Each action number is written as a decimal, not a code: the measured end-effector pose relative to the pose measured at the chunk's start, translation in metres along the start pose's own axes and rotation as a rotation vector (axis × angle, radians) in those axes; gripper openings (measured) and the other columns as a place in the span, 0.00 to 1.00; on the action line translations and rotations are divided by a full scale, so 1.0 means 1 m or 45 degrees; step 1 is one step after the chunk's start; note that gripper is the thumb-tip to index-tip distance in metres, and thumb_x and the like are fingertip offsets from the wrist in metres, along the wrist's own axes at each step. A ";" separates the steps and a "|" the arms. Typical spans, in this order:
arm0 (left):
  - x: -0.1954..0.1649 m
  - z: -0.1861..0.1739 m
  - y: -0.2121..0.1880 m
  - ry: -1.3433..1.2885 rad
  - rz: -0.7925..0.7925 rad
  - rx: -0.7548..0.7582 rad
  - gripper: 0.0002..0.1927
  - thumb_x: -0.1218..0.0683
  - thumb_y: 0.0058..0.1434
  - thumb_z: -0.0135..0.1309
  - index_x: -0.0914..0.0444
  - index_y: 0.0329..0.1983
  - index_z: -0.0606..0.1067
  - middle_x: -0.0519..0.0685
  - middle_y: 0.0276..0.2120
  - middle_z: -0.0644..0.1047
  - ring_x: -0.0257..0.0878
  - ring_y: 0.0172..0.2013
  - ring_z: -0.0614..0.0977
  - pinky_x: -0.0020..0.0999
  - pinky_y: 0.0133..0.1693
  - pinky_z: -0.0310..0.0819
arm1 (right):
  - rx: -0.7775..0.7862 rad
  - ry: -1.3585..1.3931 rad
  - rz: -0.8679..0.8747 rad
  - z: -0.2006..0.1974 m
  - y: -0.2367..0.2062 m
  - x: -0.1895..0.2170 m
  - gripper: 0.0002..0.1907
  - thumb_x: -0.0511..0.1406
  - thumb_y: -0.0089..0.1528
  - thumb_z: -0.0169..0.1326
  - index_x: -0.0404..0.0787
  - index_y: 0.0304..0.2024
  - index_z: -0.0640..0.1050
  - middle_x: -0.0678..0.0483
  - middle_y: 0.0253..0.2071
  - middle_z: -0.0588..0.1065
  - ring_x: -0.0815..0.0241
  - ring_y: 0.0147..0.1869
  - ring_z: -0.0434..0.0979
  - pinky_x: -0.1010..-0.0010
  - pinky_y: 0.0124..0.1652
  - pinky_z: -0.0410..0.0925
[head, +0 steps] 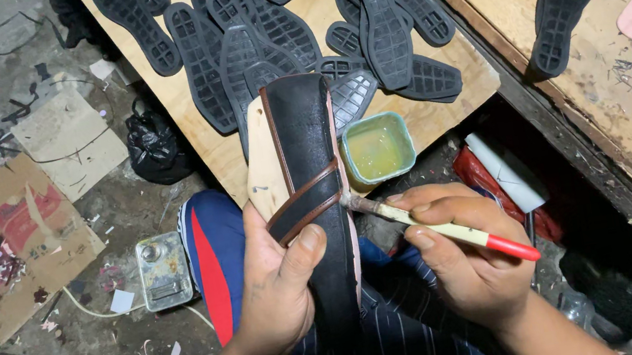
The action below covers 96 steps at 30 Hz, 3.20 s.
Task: The person holds a shoe upper with a strap in one hand and uses a brush to apply glue from a small container onto the sole edge and upper of the shoe, rotating the shoe to coat different areas, then dips the brush back into the glue container and continues brushing along the edge.
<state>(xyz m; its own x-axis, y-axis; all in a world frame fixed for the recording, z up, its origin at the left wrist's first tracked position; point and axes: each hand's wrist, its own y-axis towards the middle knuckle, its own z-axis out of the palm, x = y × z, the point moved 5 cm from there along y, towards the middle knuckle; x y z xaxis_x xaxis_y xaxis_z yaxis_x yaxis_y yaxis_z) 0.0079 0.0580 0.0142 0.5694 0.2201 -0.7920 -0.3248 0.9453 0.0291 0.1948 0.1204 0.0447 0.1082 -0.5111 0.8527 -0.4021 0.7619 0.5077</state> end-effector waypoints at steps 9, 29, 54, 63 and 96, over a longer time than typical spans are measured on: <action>0.002 -0.009 0.004 -0.085 -0.139 -0.106 0.29 0.54 0.68 0.52 0.62 0.70 0.57 0.51 0.56 0.73 0.37 0.53 0.76 0.35 0.55 0.73 | 0.158 -0.158 0.019 0.002 -0.005 0.019 0.11 0.26 0.60 0.60 0.35 0.45 0.75 0.41 0.46 0.81 0.53 0.48 0.86 0.66 0.49 0.78; 0.002 -0.004 0.011 -0.020 -0.178 -0.036 0.32 0.52 0.68 0.54 0.64 0.71 0.57 0.51 0.58 0.72 0.36 0.56 0.74 0.35 0.58 0.69 | 0.036 -0.073 0.000 -0.001 0.000 0.009 0.11 0.25 0.64 0.57 0.32 0.50 0.74 0.38 0.52 0.79 0.49 0.55 0.82 0.64 0.57 0.75; -0.001 0.002 0.018 -0.208 -0.215 0.100 0.38 0.52 0.70 0.52 0.65 0.79 0.53 0.53 0.61 0.71 0.37 0.53 0.76 0.31 0.54 0.74 | 0.279 -0.199 -0.016 0.009 -0.009 0.021 0.13 0.26 0.60 0.59 0.35 0.47 0.74 0.42 0.50 0.78 0.52 0.53 0.84 0.66 0.52 0.77; -0.012 0.011 0.017 -0.192 -0.306 0.193 0.48 0.49 0.62 0.58 0.65 0.80 0.48 0.54 0.64 0.69 0.34 0.56 0.77 0.29 0.55 0.74 | -0.093 0.008 0.085 -0.003 -0.002 -0.001 0.10 0.24 0.68 0.53 0.34 0.52 0.72 0.41 0.54 0.76 0.52 0.59 0.79 0.64 0.61 0.72; -0.008 0.008 0.024 -0.149 -0.199 0.064 0.33 0.55 0.69 0.52 0.62 0.76 0.56 0.52 0.54 0.74 0.35 0.43 0.78 0.30 0.42 0.76 | 0.223 -0.309 -0.097 0.017 -0.001 0.029 0.13 0.26 0.62 0.59 0.35 0.48 0.74 0.43 0.50 0.78 0.52 0.51 0.84 0.68 0.50 0.77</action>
<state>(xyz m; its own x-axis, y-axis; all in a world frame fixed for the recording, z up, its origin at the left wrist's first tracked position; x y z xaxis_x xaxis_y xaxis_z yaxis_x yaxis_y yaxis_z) 0.0018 0.0808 0.0267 0.6949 0.0934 -0.7130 -0.1889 0.9804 -0.0557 0.1827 0.0979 0.0663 -0.0677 -0.6603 0.7480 -0.5537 0.6485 0.5223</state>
